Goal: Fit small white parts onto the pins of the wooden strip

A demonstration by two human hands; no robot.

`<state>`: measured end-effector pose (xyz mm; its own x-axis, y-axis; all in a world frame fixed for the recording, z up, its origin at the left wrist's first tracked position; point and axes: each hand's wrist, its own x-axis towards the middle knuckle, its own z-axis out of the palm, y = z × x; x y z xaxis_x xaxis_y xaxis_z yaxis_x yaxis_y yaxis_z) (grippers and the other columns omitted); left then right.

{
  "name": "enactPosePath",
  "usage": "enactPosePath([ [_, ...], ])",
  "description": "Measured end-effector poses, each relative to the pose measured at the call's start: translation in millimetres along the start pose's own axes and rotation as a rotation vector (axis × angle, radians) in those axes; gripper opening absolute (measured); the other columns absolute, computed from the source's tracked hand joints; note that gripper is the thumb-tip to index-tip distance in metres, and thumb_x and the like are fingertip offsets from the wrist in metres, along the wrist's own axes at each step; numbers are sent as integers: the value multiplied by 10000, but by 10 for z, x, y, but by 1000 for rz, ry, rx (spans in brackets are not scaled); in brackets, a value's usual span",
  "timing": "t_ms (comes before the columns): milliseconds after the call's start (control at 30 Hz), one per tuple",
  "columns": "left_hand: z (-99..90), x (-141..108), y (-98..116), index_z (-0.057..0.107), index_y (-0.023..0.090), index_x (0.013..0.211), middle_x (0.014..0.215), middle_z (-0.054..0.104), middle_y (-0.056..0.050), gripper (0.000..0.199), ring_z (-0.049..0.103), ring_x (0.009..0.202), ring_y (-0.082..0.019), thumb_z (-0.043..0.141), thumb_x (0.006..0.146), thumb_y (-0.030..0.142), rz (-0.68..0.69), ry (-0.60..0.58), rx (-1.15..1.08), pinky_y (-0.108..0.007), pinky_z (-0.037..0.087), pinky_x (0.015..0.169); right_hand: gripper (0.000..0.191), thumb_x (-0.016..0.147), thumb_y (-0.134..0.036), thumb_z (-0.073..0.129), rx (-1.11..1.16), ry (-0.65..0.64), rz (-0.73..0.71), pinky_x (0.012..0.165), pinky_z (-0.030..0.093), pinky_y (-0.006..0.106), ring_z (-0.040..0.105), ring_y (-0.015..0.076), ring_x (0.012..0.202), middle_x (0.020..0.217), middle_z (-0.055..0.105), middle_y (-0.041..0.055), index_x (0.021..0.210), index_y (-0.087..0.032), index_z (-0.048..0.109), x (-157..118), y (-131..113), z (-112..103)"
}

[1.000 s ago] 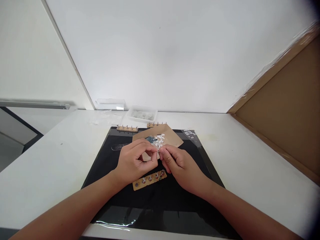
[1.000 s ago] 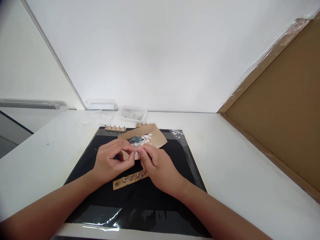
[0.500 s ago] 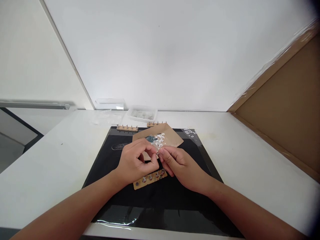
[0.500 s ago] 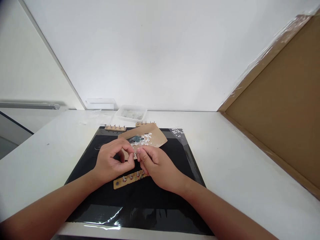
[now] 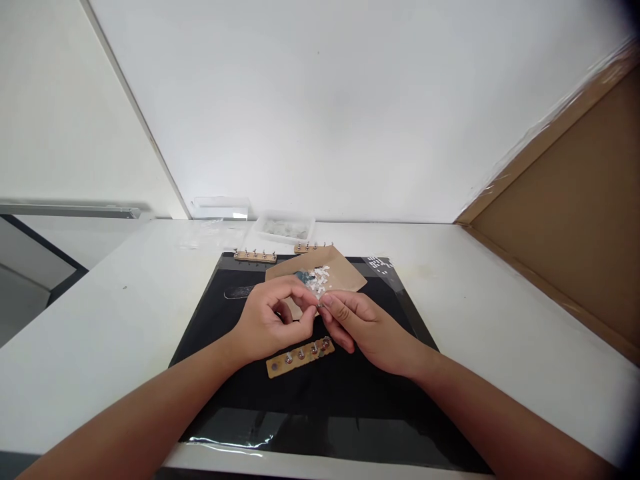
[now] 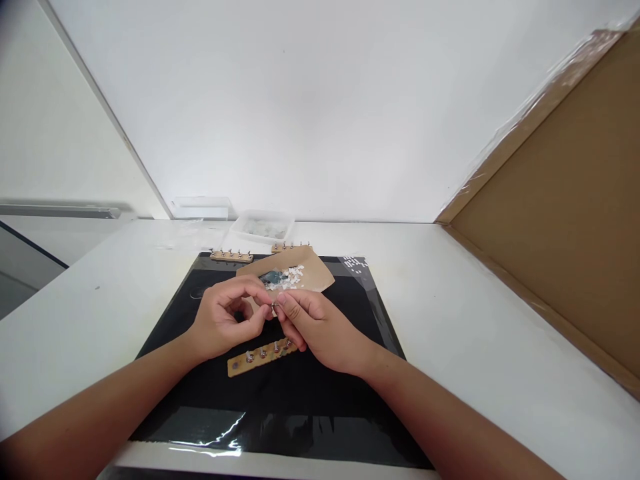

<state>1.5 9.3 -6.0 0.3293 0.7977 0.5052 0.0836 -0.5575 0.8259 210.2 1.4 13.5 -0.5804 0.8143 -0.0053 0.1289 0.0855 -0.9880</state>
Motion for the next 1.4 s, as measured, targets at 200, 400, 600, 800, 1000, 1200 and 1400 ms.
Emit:
enactPosePath([
  [200, -93, 23, -25, 763, 140, 977, 885, 695, -64, 123, 647, 703, -113, 788, 857, 127, -61, -134, -171, -133, 489, 469, 471, 1102, -587, 404, 57, -92, -17, 604, 382, 256, 393, 103, 524, 528, 467, -86, 827, -217, 502, 3, -2, -38],
  [400, -150, 46, 7, 773, 153, 1018, 926, 690, -58, 112, 726, 708, -125, 785, 909, 180, -145, -231, -328, -122, 516, 439, 485, 1099, -592, 410, 98, -150, -9, 573, 365, 249, 388, 99, 512, 527, 468, -79, 825, -210, 528, -9, -23, -69],
  [600, -170, 59, 33, 774, 155, 1035, 941, 701, -53, 118, 729, 626, -101, 766, 942, 227, -219, -277, -392, -125, 514, 433, 497, 1094, -595, 423, 132, -179, -15, 558, 368, 243, 388, 93, 501, 530, 468, -76, 805, -204, 528, -8, -22, -70],
  [800, -176, 80, 27, 755, 131, 1010, 916, 716, -54, 138, 713, 598, -88, 764, 949, 254, -267, -314, -448, -135, 516, 457, 462, 1099, -570, 435, 142, -180, -24, 557, 357, 238, 387, 87, 493, 528, 461, -84, 867, -195, 575, -1, 21, -76],
  [1000, -197, 95, 36, 735, 121, 971, 890, 754, -74, 192, 699, 600, -93, 775, 944, 307, -349, -397, -511, -165, 526, 512, 455, 1104, -540, 448, -10, -166, -71, 614, 391, 241, 419, 95, 554, 557, 495, -67, 879, -183, 618, -46, -30, -98],
  [1200, -207, 93, 66, 723, 128, 949, 860, 754, -67, 210, 698, 591, -96, 774, 945, 331, -347, -394, -518, -172, 517, 525, 433, 1094, -512, 493, -57, -147, -116, 590, 378, 238, 446, 93, 573, 610, 506, -52, 861, -178, 639, -70, -80, -98],
  [1400, -173, 121, 0, 688, 156, 991, 733, 680, -4, 280, 674, 567, -106, 750, 951, 426, -316, -95, -316, -174, 492, 498, 355, 1080, -487, 541, -46, -74, -125, 614, 419, 228, 474, 94, 616, 678, 522, -40, 996, -190, 717, -47, -48, -91],
])
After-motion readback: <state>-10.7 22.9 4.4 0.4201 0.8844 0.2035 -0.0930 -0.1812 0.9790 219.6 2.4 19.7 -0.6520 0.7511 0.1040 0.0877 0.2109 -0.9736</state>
